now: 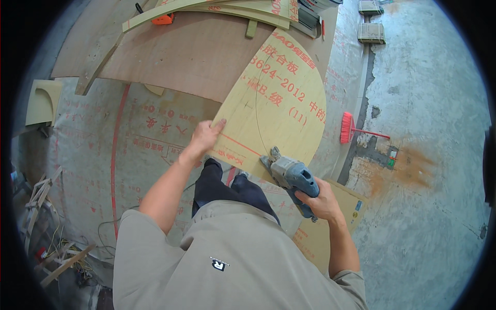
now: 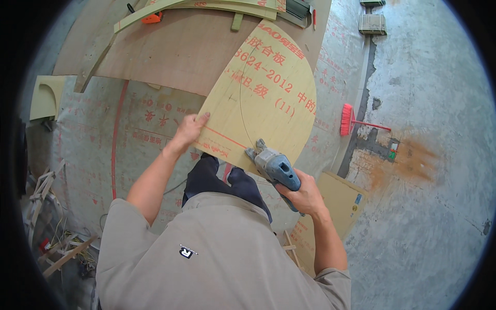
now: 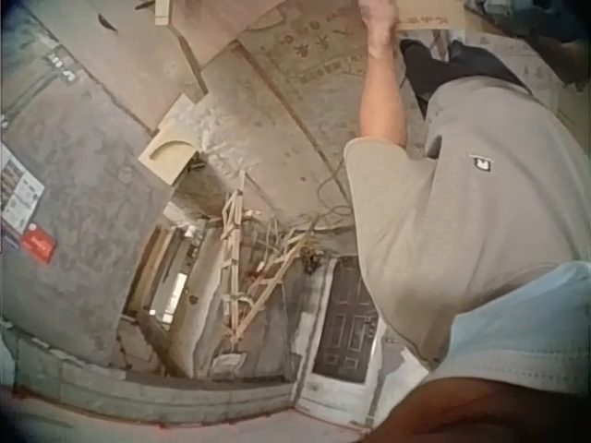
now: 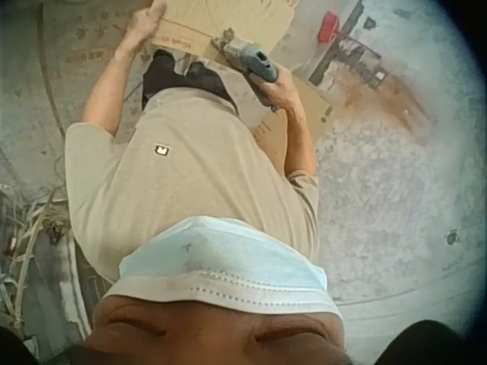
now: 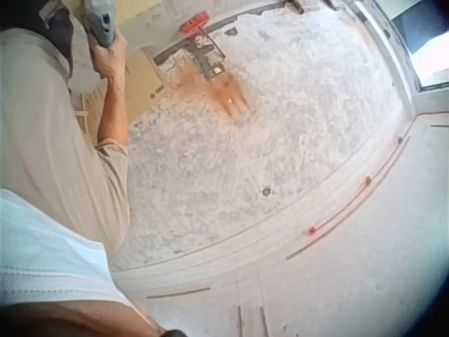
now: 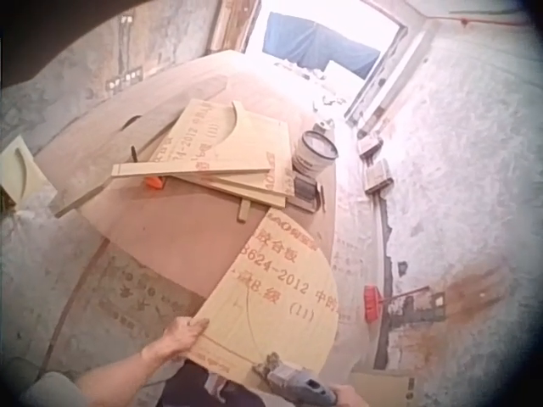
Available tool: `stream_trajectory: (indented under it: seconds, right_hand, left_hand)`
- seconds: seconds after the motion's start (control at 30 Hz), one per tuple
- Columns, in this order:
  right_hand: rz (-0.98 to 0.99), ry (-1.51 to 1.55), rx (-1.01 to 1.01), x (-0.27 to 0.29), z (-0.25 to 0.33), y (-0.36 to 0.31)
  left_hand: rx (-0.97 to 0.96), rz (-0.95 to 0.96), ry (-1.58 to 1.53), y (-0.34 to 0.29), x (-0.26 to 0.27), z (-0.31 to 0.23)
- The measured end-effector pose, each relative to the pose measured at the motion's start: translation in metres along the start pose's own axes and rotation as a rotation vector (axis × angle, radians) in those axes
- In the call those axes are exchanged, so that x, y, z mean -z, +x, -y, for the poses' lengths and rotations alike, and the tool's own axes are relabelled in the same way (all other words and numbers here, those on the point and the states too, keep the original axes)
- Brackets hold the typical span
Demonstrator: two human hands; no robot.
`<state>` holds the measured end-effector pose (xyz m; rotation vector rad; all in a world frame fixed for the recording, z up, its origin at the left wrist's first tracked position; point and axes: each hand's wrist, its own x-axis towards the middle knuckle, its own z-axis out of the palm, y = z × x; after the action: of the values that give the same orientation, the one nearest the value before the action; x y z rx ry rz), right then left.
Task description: Cutting a curved shape out of a plywood sheet using a jigsaw.
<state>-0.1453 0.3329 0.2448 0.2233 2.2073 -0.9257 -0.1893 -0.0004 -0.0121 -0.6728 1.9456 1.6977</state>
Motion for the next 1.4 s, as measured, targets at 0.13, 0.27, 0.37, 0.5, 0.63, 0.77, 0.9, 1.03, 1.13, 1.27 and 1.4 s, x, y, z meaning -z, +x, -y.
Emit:
stream_trajectory:
  seconds: [0.13,0.27,0.37,0.5,0.63,0.77,0.9,1.03,1.13,1.27,1.4]
  right_hand:
    - [0.072,-0.167,0.061,0.015,-0.017,-0.01]
    - [0.119,-0.296,0.092,0.024,-0.032,-0.015]
    - [0.14,-0.271,0.173,0.031,-0.038,-0.014]
    - [0.186,-0.283,0.188,0.051,-0.048,-0.013]
    - [0.258,-0.396,0.221,0.077,-0.066,-0.013]
    - [0.296,-0.544,0.308,0.085,-0.078,-0.003]
    - [0.332,-0.525,0.425,0.09,-0.064,0.021]
    - [0.323,-0.483,0.479,0.096,-0.031,0.057]
    - [0.378,-0.496,0.479,0.103,-0.013,0.07]
    - [0.433,-0.621,0.449,0.104,-0.002,0.077]
    - [0.469,-0.667,0.396,0.104,0.004,0.077]
  left_hand:
    - [-0.032,-0.05,-0.238,-0.052,-0.03,0.032]
    - [0.049,-0.187,-0.259,-0.083,-0.044,0.044]
    - [0.046,-0.209,-0.276,-0.087,-0.047,0.047]
    - [0.109,-0.258,-0.19,-0.103,-0.072,0.062]
    - [0.046,-0.317,-0.327,-0.139,-0.125,0.087]
    - [0.049,-0.395,-0.684,-0.159,-0.151,0.102]
    - [0.077,-0.493,-0.772,-0.158,-0.145,0.094]
    - [0.039,-0.524,-0.794,-0.137,-0.122,0.068]
    - [0.033,-0.468,-0.66,-0.126,-0.117,0.051]
    - [0.094,-0.446,-0.563,-0.118,-0.116,0.041]
    - [0.135,-0.489,-0.598,-0.119,-0.12,0.04]
